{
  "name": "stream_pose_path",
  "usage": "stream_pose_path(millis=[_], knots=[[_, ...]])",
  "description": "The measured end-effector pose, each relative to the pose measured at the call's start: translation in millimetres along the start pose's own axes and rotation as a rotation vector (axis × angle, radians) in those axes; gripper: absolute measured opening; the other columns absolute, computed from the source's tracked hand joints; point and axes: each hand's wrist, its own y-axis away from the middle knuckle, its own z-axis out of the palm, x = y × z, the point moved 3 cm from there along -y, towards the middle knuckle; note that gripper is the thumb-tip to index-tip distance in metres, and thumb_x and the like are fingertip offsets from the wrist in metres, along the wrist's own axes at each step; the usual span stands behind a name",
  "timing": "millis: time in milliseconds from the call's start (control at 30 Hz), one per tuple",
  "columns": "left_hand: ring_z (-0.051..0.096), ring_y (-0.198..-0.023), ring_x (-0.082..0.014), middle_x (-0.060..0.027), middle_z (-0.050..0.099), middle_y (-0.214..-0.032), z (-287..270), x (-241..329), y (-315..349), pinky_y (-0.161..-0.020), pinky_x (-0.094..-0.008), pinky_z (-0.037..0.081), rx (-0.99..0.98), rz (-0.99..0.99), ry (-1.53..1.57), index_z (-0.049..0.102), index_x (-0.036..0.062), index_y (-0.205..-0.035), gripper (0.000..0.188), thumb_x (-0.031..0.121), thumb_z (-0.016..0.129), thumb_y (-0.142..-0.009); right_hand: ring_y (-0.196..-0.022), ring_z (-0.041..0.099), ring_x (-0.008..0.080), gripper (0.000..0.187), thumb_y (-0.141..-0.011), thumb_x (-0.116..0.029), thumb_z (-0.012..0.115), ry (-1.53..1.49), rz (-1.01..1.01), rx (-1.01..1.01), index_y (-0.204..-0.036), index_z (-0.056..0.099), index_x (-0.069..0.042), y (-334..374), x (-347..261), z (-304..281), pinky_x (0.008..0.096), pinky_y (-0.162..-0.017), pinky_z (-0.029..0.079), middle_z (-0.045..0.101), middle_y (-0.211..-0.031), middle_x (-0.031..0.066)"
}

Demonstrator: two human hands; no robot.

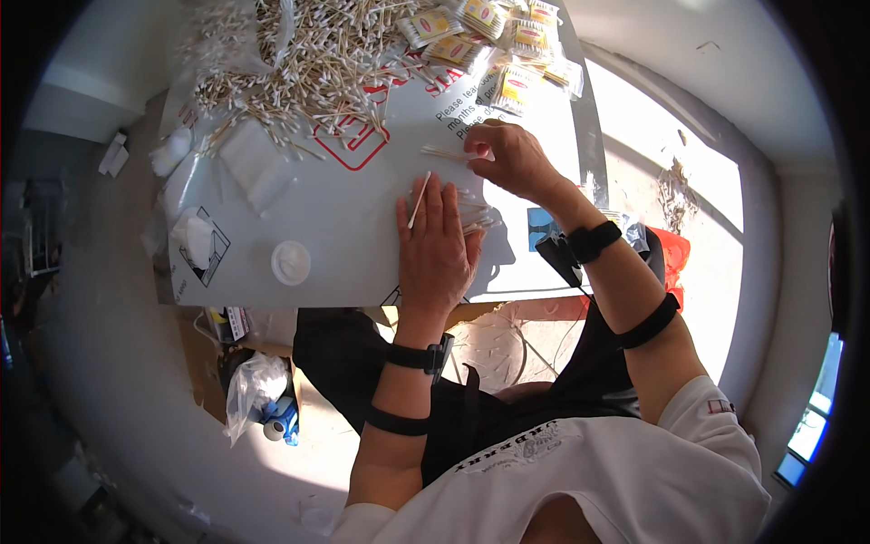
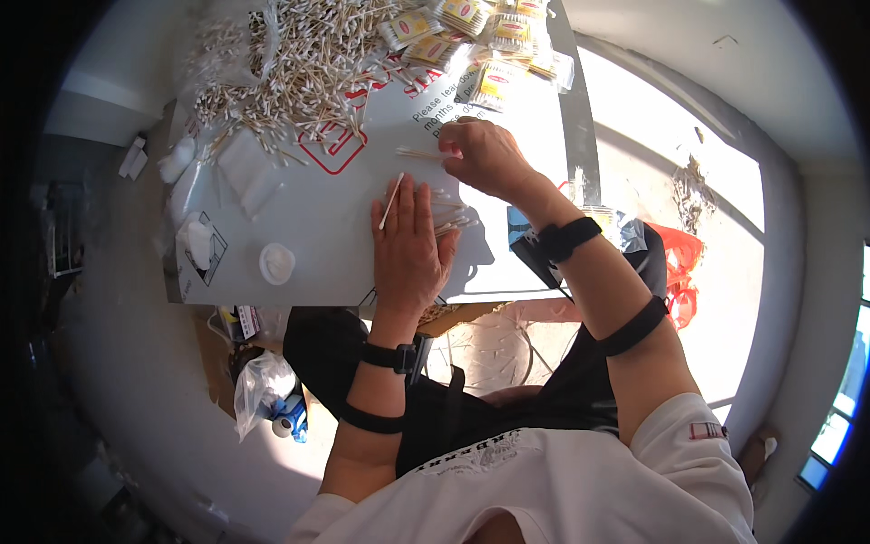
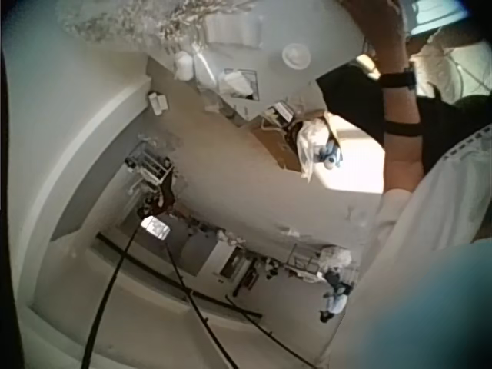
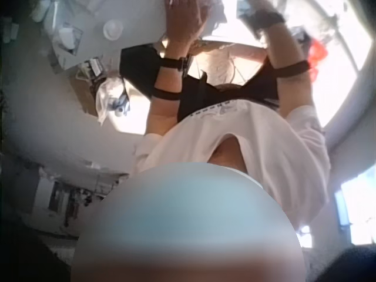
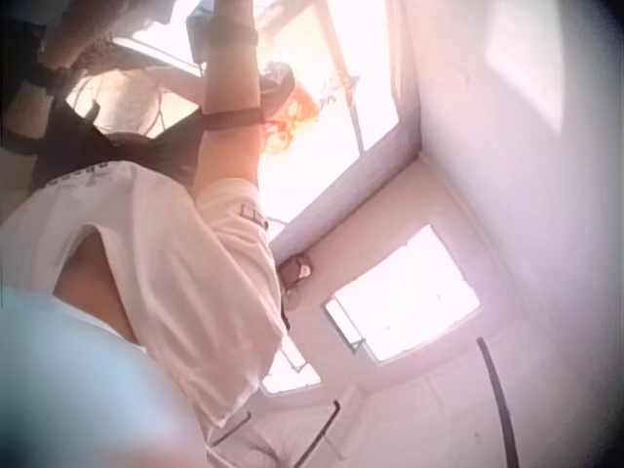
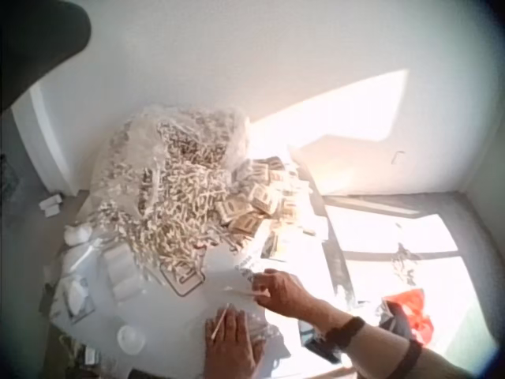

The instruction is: Sorting small wooden sticks and placing them into small clear plastic bags.

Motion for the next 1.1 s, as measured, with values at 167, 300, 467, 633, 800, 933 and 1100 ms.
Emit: stream_pose_path(millis=[167,300,467,633,800,933,1100], knots=[[0.027,-0.142,-0.0344,-0.0223,0.033,-0.149,0.8,1.0,-0.3,-0.116,-0.0518,0.02,0.009,-0.005,-0.006,0.035,-0.002,-0.141,0.068,0.035,0.061,-0.09,-0.087,0.065,0.0266,0.012,-0.078,-0.001,0.066,-0.125,-0.266,-0.016,-0.089,0.066,-0.007,-12.2,-37.7,1.8,0.0373,-0.072,0.053,0.06,-0.091,0.0078],[0.028,-0.142,-0.0342,-0.022,0.034,-0.149,-0.3,0.4,-0.6,-0.117,-0.0516,0.019,0.004,-0.008,-0.023,0.035,-0.0021,-0.141,0.069,0.035,0.062,-0.089,-0.087,0.064,0.0281,0.016,-0.076,0.002,0.066,-0.038,-0.376,-0.14,-0.088,0.068,-0.008,-23.2,-45.5,15.9,0.0376,-0.071,0.053,0.06,-0.093,0.0077],[0.03,-0.141,-0.0346,-0.0211,0.035,-0.148,-0.8,0.3,-0.1,-0.116,-0.0515,0.02,0.013,-0.003,-0.014,0.035,-0.0017,-0.141,0.07,0.036,0.062,-0.089,-0.087,0.064,0.0288,0.015,-0.078,0.003,0.059,-0.059,-0.368,-0.253,-0.086,0.069,-0.006,-32.7,-38.6,16.7,0.0384,-0.072,0.051,0.061,-0.091,0.0093],[0.031,-0.14,-0.0348,-0.0206,0.036,-0.148,1.7,-0.1,0.2,-0.116,-0.0518,0.021,-0.008,-0.016,-0.01,0.035,-0.0014,-0.142,0.07,0.036,0.062,-0.09,-0.085,0.064,0.0299,0.006,-0.081,-0.002,0.06,0.073,-0.343,-0.296,-0.085,0.064,-0.005,-27.4,-35.2,13.5,0.0393,-0.071,0.052,0.06,-0.088,0.0106],[0.03,-0.14,-0.0344,-0.0198,0.035,-0.148,0.0,0.7,-1.0,-0.116,-0.0515,0.02,0.004,-0.014,-0.014,0.035,-0.0012,-0.142,0.07,0.036,0.063,-0.089,-0.08,0.063,0.031,0.005,-0.084,-0.005,0.061,0.028,-0.305,-0.101,-0.08,0.059,-0.003,-14.2,-27.4,6.5,0.0401,-0.068,0.051,0.06,-0.084,0.0116],[0.028,-0.142,-0.0334,-0.0193,0.032,-0.151,-0.5,1.0,-0.4,-0.117,-0.0515,0.019,-0.007,-0.012,-0.031,0.034,-0.0002,-0.143,0.07,0.036,0.062,-0.09,-0.077,0.065,0.0334,0.006,-0.083,-0.005,0.058,0.27,0.133,0.078,-0.084,0.06,0.0,-10.2,-3.2,2.3,0.0406,-0.069,0.052,0.064,-0.085,0.0161],[0.025,-0.144,-0.0334,-0.019,0.03,-0.152,-0.4,3.4,-0.2,-0.117,-0.0526,0.016,0.001,0.016,-0.076,0.034,0.0019,-0.144,0.07,0.036,0.061,-0.09,-0.076,0.065,0.0328,0.004,-0.082,-0.004,0.061,0.263,-0.172,0.012,-0.084,0.06,0.0,-1.4,-18.2,10.7,0.0412,-0.068,0.052,0.061,-0.08,0.015]])
